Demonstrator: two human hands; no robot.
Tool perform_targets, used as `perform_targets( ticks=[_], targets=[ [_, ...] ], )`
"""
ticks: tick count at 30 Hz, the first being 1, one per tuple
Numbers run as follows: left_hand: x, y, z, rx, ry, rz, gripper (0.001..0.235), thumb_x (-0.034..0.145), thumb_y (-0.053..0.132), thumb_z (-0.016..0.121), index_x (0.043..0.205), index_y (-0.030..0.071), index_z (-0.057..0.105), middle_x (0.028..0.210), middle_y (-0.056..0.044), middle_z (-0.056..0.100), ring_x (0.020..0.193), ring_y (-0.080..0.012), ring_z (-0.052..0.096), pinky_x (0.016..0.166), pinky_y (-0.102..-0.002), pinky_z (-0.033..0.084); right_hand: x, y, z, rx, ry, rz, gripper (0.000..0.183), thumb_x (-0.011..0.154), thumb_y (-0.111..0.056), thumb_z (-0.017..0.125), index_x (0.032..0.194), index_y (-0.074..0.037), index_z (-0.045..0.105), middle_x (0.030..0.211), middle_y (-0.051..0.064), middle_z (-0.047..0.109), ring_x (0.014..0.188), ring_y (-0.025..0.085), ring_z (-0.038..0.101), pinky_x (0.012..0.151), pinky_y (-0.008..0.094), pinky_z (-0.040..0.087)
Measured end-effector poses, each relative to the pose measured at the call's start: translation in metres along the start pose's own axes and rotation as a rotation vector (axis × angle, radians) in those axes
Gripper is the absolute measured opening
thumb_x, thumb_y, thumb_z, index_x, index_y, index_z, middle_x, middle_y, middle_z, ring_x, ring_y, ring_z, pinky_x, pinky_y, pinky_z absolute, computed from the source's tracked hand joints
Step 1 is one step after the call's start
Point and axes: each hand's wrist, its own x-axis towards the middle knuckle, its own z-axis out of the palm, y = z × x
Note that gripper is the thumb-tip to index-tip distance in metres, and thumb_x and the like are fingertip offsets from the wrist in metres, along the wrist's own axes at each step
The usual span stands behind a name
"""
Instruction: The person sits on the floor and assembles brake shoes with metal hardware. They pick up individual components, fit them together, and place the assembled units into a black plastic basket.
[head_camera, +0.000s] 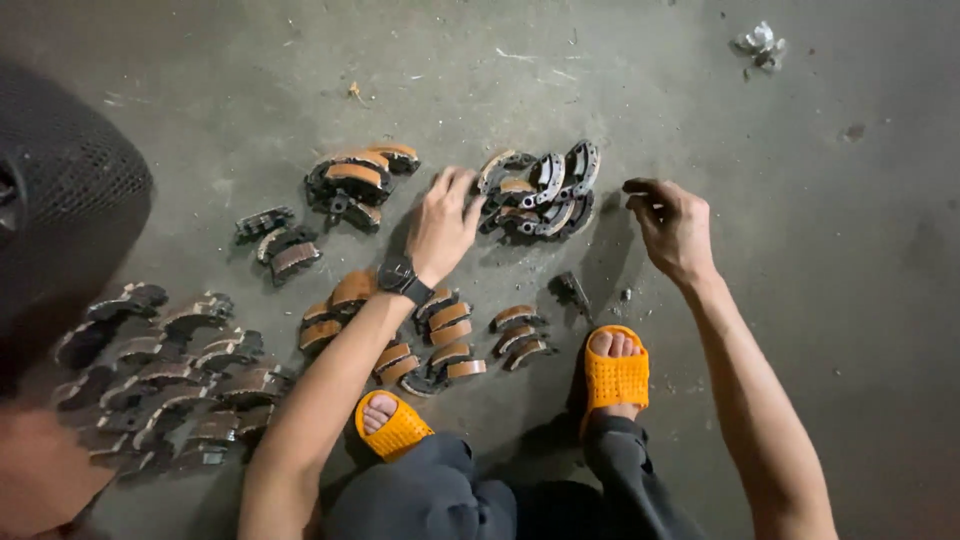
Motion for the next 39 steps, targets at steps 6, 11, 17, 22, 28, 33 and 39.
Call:
perform_targets(
  ticks=[6, 11, 17, 22, 28, 33, 39],
  targets=[
    [0.026, 0.012, 0.010, 0.178, -0.087, -0.127, 0.025, 0.085, 0.015, 0.061, 0.105, 0.000, 0.057, 0.094, -0.014, 0.052, 0.087, -0.0255, 0.058, 0.072, -0.033, 0.051, 0.030, -0.032, 0.000, -0.122, 0.146, -0.395, 0.039, 0.083, 0.014, 0.046, 0.119, 0.001, 0.057, 0.117, 0.020, 0.057, 0.094, 0.039, 0.056, 0.066, 0.044, 0.052],
    [0.014, 0.009, 0.040, 0.082, 0.043, -0.102, 0.021, 0.082, 0.000, 0.059, 0.102, 0.005, 0.058, 0.092, -0.013, 0.054, 0.092, -0.0332, 0.058, 0.084, -0.042, 0.044, 0.037, -0.035, 0.009, -0.519, -0.199, -0.377, 0.047, 0.077, -0.002, 0.054, 0.123, -0.015, 0.054, 0.124, 0.016, 0.048, 0.107, 0.037, 0.045, 0.074, 0.054, 0.049],
    [0.015, 0.022, 0.019, -0.024, 0.252, -0.137, 0.021, 0.080, 0.011, 0.067, 0.095, -0.001, 0.058, 0.086, -0.024, 0.057, 0.085, -0.0434, 0.058, 0.075, -0.046, 0.048, 0.021, 0.012, -0.015, -0.124, 0.028, -0.350, 0.014, 0.084, 0.003, 0.064, 0.094, -0.007, 0.066, 0.080, 0.007, 0.063, 0.071, 0.026, 0.054, 0.060, 0.033, 0.048],
    [0.003, 0.034, -0.003, -0.369, 0.283, -0.237, 0.020, 0.080, 0.008, 0.067, 0.097, -0.001, 0.062, 0.087, -0.024, 0.060, 0.086, -0.0386, 0.062, 0.069, -0.035, 0.052, 0.005, 0.020, -0.017, -0.062, 0.257, -0.304, 0.008, 0.094, 0.002, 0.061, 0.101, 0.004, 0.061, 0.090, 0.015, 0.056, 0.072, 0.029, 0.056, 0.054, 0.034, 0.049],
    [-0.018, 0.050, -0.010, -0.599, 0.218, -0.356, 0.024, 0.081, 0.006, 0.068, 0.102, -0.005, 0.062, 0.091, -0.023, 0.063, 0.083, -0.0290, 0.065, 0.067, -0.033, 0.055, -0.004, 0.002, -0.011, 0.028, 0.255, -0.305, 0.025, 0.086, 0.011, 0.054, 0.109, 0.004, 0.059, 0.102, 0.022, 0.054, 0.077, 0.039, 0.060, 0.058, 0.042, 0.052],
    [-0.033, 0.061, -0.007, -0.876, 0.200, -0.420, 0.026, 0.083, -0.001, 0.062, 0.108, -0.008, 0.057, 0.090, -0.025, 0.063, 0.073, -0.0271, 0.067, 0.067, -0.036, 0.058, -0.002, 0.046, -0.018, 0.030, 0.363, -0.265, 0.036, 0.083, 0.017, 0.046, 0.111, 0.000, 0.060, 0.104, 0.019, 0.056, 0.079, 0.036, 0.061, 0.060, 0.040, 0.051],
    [-0.045, 0.082, -0.005, -0.843, 0.153, -0.448, 0.032, 0.082, 0.001, 0.063, 0.110, -0.010, 0.053, 0.102, -0.022, 0.057, 0.096, -0.0224, 0.056, 0.085, -0.037, 0.050, -0.003, 0.035, -0.022, 0.011, 0.344, -0.204, 0.029, 0.085, 0.016, 0.052, 0.110, 0.002, 0.057, 0.102, 0.019, 0.054, 0.079, 0.036, 0.061, 0.055, 0.043, 0.053]
  ],
)
